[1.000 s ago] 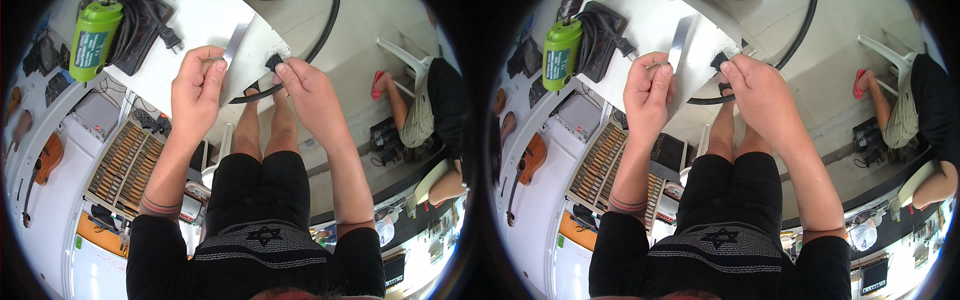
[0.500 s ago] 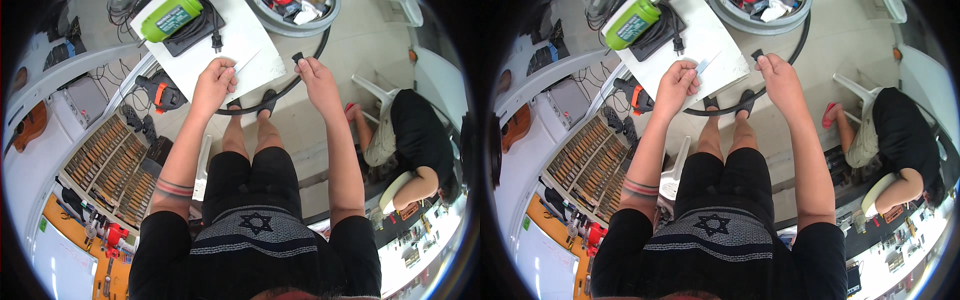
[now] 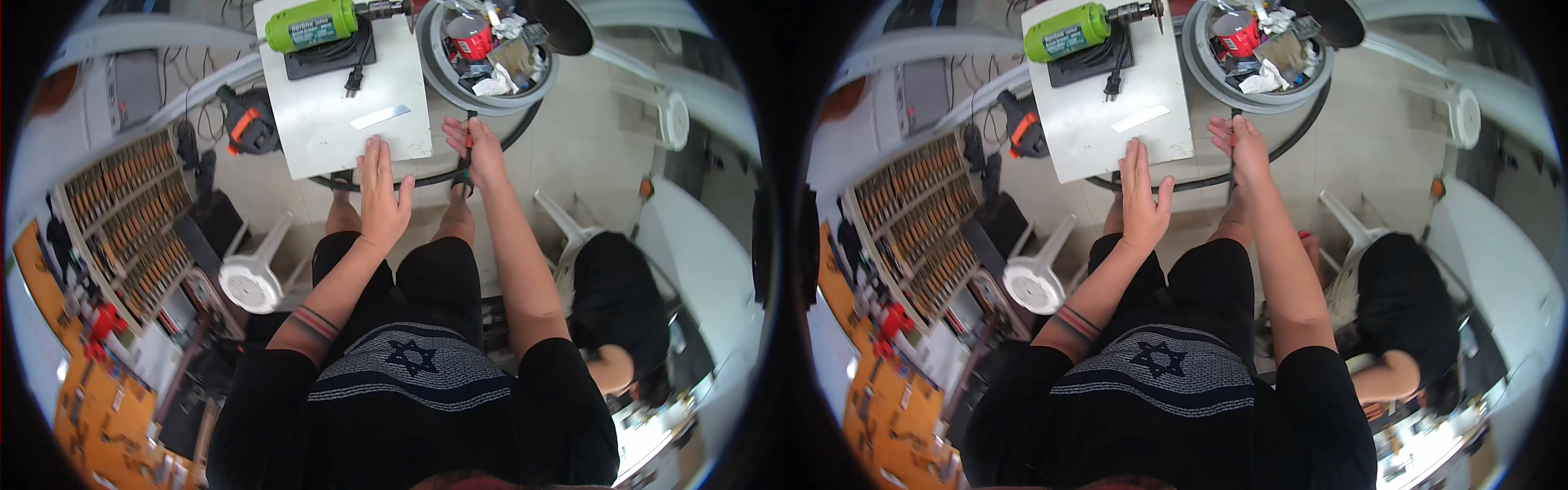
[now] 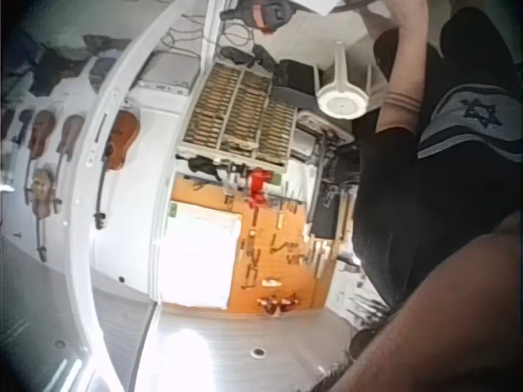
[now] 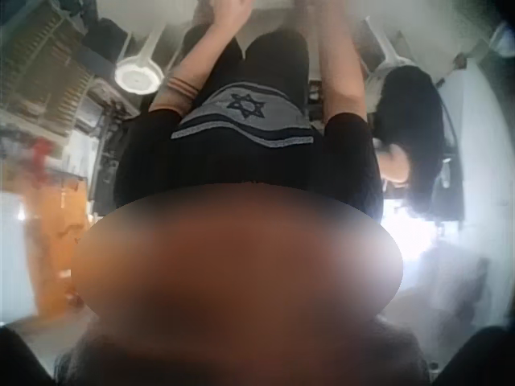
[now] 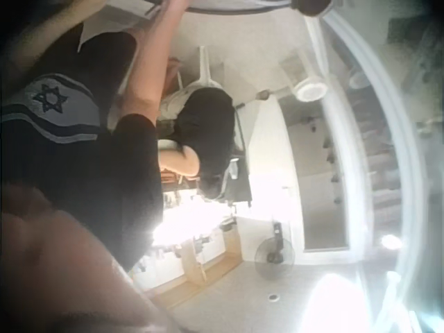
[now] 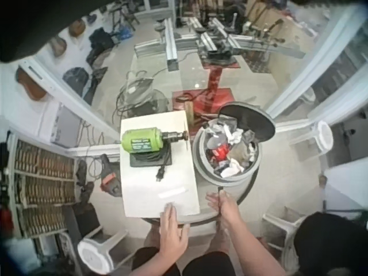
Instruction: The person works on the electronics of a guitar, using a utility knife to strip insulation from a wire and then using shears to cut the wire.
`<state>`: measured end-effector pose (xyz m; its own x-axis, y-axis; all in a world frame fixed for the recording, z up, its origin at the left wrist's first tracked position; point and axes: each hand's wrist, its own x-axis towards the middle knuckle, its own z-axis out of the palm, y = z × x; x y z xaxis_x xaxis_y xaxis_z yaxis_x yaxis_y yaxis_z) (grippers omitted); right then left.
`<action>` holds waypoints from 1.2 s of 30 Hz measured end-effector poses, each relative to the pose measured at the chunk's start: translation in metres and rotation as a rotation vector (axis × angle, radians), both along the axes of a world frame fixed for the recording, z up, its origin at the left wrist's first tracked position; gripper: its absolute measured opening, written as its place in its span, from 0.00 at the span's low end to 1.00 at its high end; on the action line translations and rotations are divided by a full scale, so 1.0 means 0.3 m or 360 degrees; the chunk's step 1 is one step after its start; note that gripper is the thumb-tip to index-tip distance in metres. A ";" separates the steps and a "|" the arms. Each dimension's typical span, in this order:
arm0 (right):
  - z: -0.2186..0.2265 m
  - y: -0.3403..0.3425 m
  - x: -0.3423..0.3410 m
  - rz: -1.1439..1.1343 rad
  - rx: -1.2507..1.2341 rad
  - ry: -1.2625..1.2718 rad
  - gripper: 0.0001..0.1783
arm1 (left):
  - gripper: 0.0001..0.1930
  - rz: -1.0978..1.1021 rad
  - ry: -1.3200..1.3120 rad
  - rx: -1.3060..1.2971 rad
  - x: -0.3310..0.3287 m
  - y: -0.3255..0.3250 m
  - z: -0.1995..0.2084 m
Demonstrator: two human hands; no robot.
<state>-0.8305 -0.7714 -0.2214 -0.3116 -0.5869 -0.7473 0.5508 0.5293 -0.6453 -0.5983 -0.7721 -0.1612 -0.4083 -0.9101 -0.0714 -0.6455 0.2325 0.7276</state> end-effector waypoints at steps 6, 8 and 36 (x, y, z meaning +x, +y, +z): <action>-0.003 -0.043 0.076 -0.0127 -0.0103 -0.0474 0.20 | 0.41 0.0580 -0.0195 -0.0037 -0.260 0.080 -0.083; 0.011 -0.056 0.053 -0.0105 -0.0076 -0.0567 0.20 | 0.39 0.0789 -0.0188 -0.0037 -0.347 0.086 -0.092; 0.622 0.276 -0.397 0.0851 -0.0410 -0.0149 0.21 | 0.20 0.0726 0.0320 0.0940 -0.353 0.395 0.421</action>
